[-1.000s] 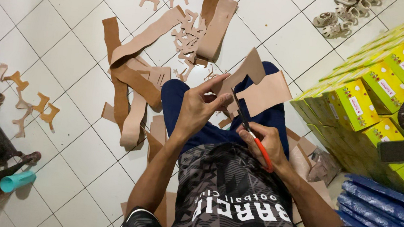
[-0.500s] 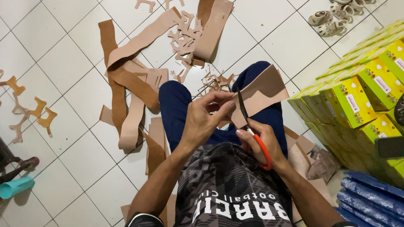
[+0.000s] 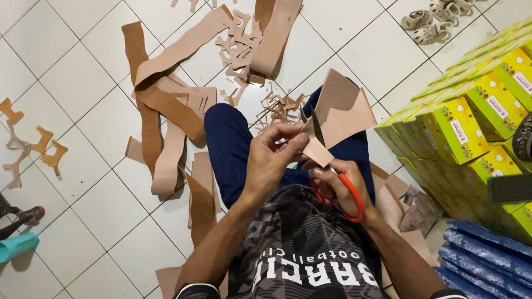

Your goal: The person sits on the floor and uses red-handled scissors to cut a tan flexible sheet into small shapes. They repeatedly trim edges and separate cut pieces, which accumulate on the floor around them.

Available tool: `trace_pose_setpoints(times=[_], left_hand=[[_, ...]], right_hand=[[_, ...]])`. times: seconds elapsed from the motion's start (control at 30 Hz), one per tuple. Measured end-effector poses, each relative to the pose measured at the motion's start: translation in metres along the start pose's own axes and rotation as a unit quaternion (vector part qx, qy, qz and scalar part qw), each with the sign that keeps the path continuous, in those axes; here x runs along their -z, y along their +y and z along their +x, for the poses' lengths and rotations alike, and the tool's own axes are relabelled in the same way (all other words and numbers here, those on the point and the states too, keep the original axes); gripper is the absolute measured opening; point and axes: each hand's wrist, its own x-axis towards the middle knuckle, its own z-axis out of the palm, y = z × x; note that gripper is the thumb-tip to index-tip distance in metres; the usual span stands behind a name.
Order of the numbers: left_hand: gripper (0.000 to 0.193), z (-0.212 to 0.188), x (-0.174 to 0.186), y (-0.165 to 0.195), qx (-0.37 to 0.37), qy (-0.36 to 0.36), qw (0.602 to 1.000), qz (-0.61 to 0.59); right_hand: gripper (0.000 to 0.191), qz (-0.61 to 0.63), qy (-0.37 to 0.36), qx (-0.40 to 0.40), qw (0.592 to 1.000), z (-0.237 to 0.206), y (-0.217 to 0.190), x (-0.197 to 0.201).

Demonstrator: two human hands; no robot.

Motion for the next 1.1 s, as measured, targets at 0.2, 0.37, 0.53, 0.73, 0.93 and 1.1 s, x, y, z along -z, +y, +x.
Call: trace_pose_setpoints(times=[0.2,0.37,0.53,0.73,0.93,1.1], left_hand=[[0.025,-0.002,-0.007,-0.032,-0.018,0.027,0.994,-0.101],[0.025,-0.001,-0.014,-0.033,0.050,0.046,0.982,-0.176],[0.032,0.009,0.001,-0.005,-0.041,-0.006,0.994,0.101],[0.039,0.014,0.000,0.011,-0.154,0.007,0.961,0.228],[0.039,0.003,-0.010,0.012,-0.129,0.007,0.972,0.198],[0.041,0.003,-0.011,0.010,-0.110,0.012,0.981,0.159]], right_hand=[[0.025,0.031,0.020,0.019,0.999,-0.001,0.006,-0.002],[0.024,0.050,0.048,0.012,0.998,-0.002,0.016,-0.005],[0.025,0.004,0.060,0.011,0.998,-0.005,0.017,-0.006],[0.029,-0.064,0.037,0.022,0.997,0.000,0.013,-0.002],[0.025,-0.073,0.044,0.068,0.994,0.005,0.019,0.000],[0.022,-0.029,0.057,0.063,0.996,0.002,0.017,-0.004]])
